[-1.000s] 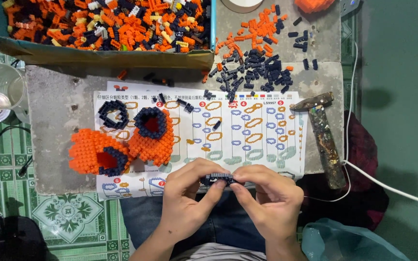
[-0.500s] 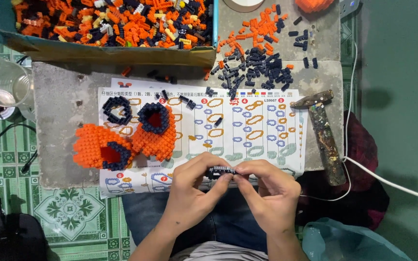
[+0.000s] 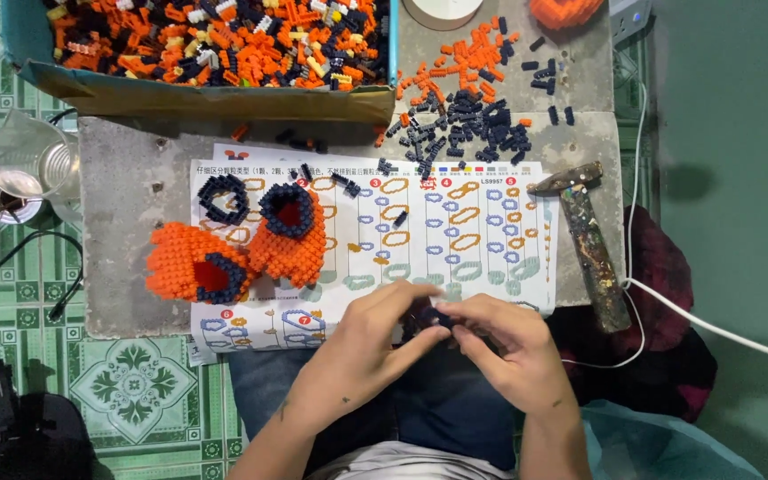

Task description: The person assembles a 3D model from interlocking building blocks by hand, connecting individual blocks and then using a small hammer to tap them into place.

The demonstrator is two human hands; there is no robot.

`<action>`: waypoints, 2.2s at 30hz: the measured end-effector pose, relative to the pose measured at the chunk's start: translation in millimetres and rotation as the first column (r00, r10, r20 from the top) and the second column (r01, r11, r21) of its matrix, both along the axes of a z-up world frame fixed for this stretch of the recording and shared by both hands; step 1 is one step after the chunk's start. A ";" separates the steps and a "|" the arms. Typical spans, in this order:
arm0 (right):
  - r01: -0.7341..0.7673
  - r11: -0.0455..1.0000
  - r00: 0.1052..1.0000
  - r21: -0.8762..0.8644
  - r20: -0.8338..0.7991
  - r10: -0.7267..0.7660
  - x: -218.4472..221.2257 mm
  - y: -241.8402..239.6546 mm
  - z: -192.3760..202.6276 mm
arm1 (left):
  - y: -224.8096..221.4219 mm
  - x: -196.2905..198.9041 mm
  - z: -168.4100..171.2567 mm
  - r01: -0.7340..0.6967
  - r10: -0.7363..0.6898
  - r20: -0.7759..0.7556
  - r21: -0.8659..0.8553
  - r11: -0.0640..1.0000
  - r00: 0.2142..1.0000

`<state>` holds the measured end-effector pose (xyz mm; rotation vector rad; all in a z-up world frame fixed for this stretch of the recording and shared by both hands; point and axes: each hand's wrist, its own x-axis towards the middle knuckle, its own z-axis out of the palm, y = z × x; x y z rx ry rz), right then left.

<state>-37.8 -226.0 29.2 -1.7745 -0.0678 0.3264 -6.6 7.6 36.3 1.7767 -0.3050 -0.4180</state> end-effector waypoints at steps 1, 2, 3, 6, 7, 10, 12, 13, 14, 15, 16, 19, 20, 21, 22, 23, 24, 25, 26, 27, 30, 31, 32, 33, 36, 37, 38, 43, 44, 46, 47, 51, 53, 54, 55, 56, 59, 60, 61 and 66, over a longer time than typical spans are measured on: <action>0.003 1.000 1.000 0.000 0.000 -0.003 -4.2 -7.2 -5.6 | 3.6 0.2 2.2 0.003 -0.003 0.000 0.000 1.000 1.000; 0.041 0.999 0.998 0.022 -0.038 -0.040 -7.6 -14.4 -11.4 | 7.1 1.3 4.5 -0.044 0.042 0.051 0.044 0.998 0.998; 0.081 0.996 0.994 0.043 -0.076 -0.077 -10.9 -21.7 -17.2 | 10.6 2.4 6.7 -0.093 0.084 0.105 0.086 0.992 0.991; 0.240 0.966 0.961 -0.099 -0.114 -0.250 -11.3 -32.1 -15.8 | 23.3 16.3 -1.0 -0.465 0.303 0.544 0.187 0.865 0.783; 0.240 0.966 0.962 -0.098 -0.113 -0.250 -11.0 -34.7 -17.9 | 25.4 19.6 1.1 -0.465 0.303 0.544 0.186 0.865 0.782; 0.363 0.924 0.926 -0.124 -0.063 -0.372 -5.6 -38.2 -18.3 | 30.9 30.6 3.4 -0.644 0.353 0.640 0.297 0.705 0.682; 0.335 0.932 0.938 -0.137 -0.043 -0.344 1.6 -34.8 -10.7 | 33.4 37.4 -0.6 -0.601 0.323 0.567 0.413 0.685 0.758; 0.335 0.932 0.938 -0.137 -0.043 -0.344 1.9 -34.7 -10.7 | 32.2 38.5 -1.3 -0.600 0.323 0.567 0.413 0.685 0.758; 0.342 0.929 0.934 -0.139 -0.063 -0.353 2.7 -34.7 -11.1 | 31.0 40.0 -2.1 -0.597 0.327 0.555 0.421 0.683 0.765; 0.348 0.927 0.929 -0.141 -0.082 -0.361 3.5 -34.6 -11.6 | 29.8 41.6 -3.0 -0.594 0.331 0.544 0.429 0.681 0.771; 0.348 0.927 0.929 -0.142 -0.083 -0.362 3.5 -34.5 -11.2 | 29.5 40.9 -3.1 -0.593 0.331 0.543 0.429 0.681 0.772; 0.358 0.907 0.919 -0.220 -0.086 -0.384 3.8 -34.5 -10.5 | 28.6 38.1 -3.7 -0.587 0.337 0.553 0.370 0.720 0.762; 0.329 0.910 0.932 -0.253 -0.068 -0.356 4.5 -34.3 -10.5 | 28.8 37.0 -3.3 -0.570 0.340 0.545 0.331 0.752 0.766; 0.300 0.910 0.944 -0.286 -0.051 -0.327 5.3 -34.0 -10.3 | 29.1 35.8 -2.8 -0.551 0.343 0.537 0.291 0.782 0.770; 0.300 0.910 0.944 -0.285 -0.050 -0.327 6.4 -31.9 -8.1 | 29.8 33.4 -2.1 -0.552 0.343 0.538 0.291 0.782 0.770; 0.271 0.901 0.956 -0.339 -0.018 -0.294 7.6 -29.9 -5.9 | 30.5 30.9 -1.3 -0.531 0.339 0.520 0.279 0.800 0.784; 0.243 0.886 0.966 -0.394 0.013 -0.259 8.3 -27.9 -3.5 | 31.0 28.2 -0.7 -0.510 0.334 0.501 0.267 0.818 0.798; 0.243 0.886 0.966 -0.394 0.013 -0.259 9.9 -26.7 -1.5 | 32.5 26.8 -5.1 -0.510 0.335 0.501 0.266 0.818 0.798; 0.204 0.880 0.979 -0.429 0.072 -0.192 11.8 -25.7 0.7 | 33.9 25.8 -9.6 -0.471 0.312 0.488 0.245 0.847 0.815; 0.168 0.869 0.984 -0.466 0.127 -0.122 13.8 -24.5 2.8 | 35.4 24.7 -13.9 -0.431 0.288 0.476 0.223 0.874 0.831; 0.164 0.828 0.980 -0.536 0.187 -0.072 16.0 -22.0 8.8 | 36.9 21.9 -28.5 -0.356 0.243 0.476 0.164 0.920 0.845; 0.163 0.828 0.979 -0.536 0.189 -0.070 17.3 -22.5 8.3 | 37.0 20.8 -26.2 -0.358 0.244 0.477 0.163 0.919 0.844; 0.160 0.818 0.974 -0.553 0.225 -0.038 17.9 -23.3 7.8 | 36.8 19.2 -24.1 -0.338 0.245 0.450 0.138 0.931 0.859; 0.157 0.806 0.966 -0.570 0.259 -0.005 18.5 -24.1 7.2 | 36.5 17.6 -22.2 -0.318 0.245 0.422 0.113 0.941 0.873; 0.054 0.831 0.955 -0.554 0.271 0.118 26.5 -28.5 0.7 | 35.5 17.0 -26.8 -0.294 0.243 0.386 0.078 0.953 0.890; 0.054 0.830 0.955 -0.555 0.271 0.119 27.6 -31.5 -4.2 | 35.6 16.9 -29.0 -0.294 0.243 0.385 0.078 0.953 0.890; 0.018 0.819 0.954 -0.573 0.254 0.157 28.7 -34.4 -9.2 | 35.8 16.9 -31.3 -0.285 0.249 0.369 0.045 0.958 0.896; -0.041 0.807 0.955 -0.589 0.214 0.206 33.4 -39.0 -14.3 | 37.5 16.6 -30.0 -0.287 0.263 0.349 0.016 0.958 0.899; -0.039 0.818 0.956 -0.575 0.218 0.198 33.7 -39.5 -14.0 | 37.7 17.0 -30.3 -0.286 0.263 0.344 0.017 0.958 0.901; -0.033 0.828 0.957 -0.560 0.222 0.188 33.2 -39.1 -12.7 | 37.5 17.4 -30.0 -0.284 0.261 0.340 0.017 0.959 0.903; -0.013 0.832 0.963 -0.555 0.218 0.160 32.6 -37.6 -11.7 | 37.4 17.7 -29.3 -0.282 0.259 0.340 0.018 0.959 0.904; 0.038 0.816 0.964 -0.577 0.236 0.121 29.2 -36.0 -14.3 | 38.3 17.4 -31.2 -0.283 0.261 0.325 0.021 0.959 0.909; 0.032 0.814 0.947 -0.580 0.279 0.161 28.5 -40.7 -20.0 | 41.0 17.5 -42.2 -0.259 0.259 0.301 -0.041 0.965 0.918; 0.026 0.812 0.925 -0.583 0.321 0.201 28.7 -42.9 -22.8 | 42.5 17.9 -47.7 -0.235 0.255 0.277 -0.103 0.967 0.926; 0.025 0.812 0.925 -0.583 0.323 0.203 28.5 -43.4 -23.7 | 42.3 17.2 -47.6 -0.236 0.256 0.278 -0.104 0.966 0.926; 0.026 0.816 0.925 -0.578 0.324 0.200 28.7 -44.0 -24.6 | 42.1 17.0 -47.3 -0.241 0.262 0.272 -0.110 0.964 0.926; 0.030 0.817 0.923 -0.576 0.329 0.198 27.6 -45.0 -26.9 | 42.0 16.6 -46.9 -0.245 0.267 0.261 -0.116 0.963 0.928; 0.036 0.814 0.922 -0.580 0.333 0.197 26.8 -45.2 -27.7 | 42.1 16.7 -46.9 -0.242 0.264 0.257 -0.116 0.963 0.930; 0.036 0.814 0.922 -0.580 0.333 0.196 27.2 -44.9 -27.4 | 42.7 16.7 -46.9 -0.241 0.264 0.257 -0.116 0.963 0.930; 0.040 0.824 0.922 -0.566 0.339 0.188 27.9 -42.4 -25.6 | 43.2 19.3 -43.3 -0.212 0.242 0.245 -0.144 0.967 0.939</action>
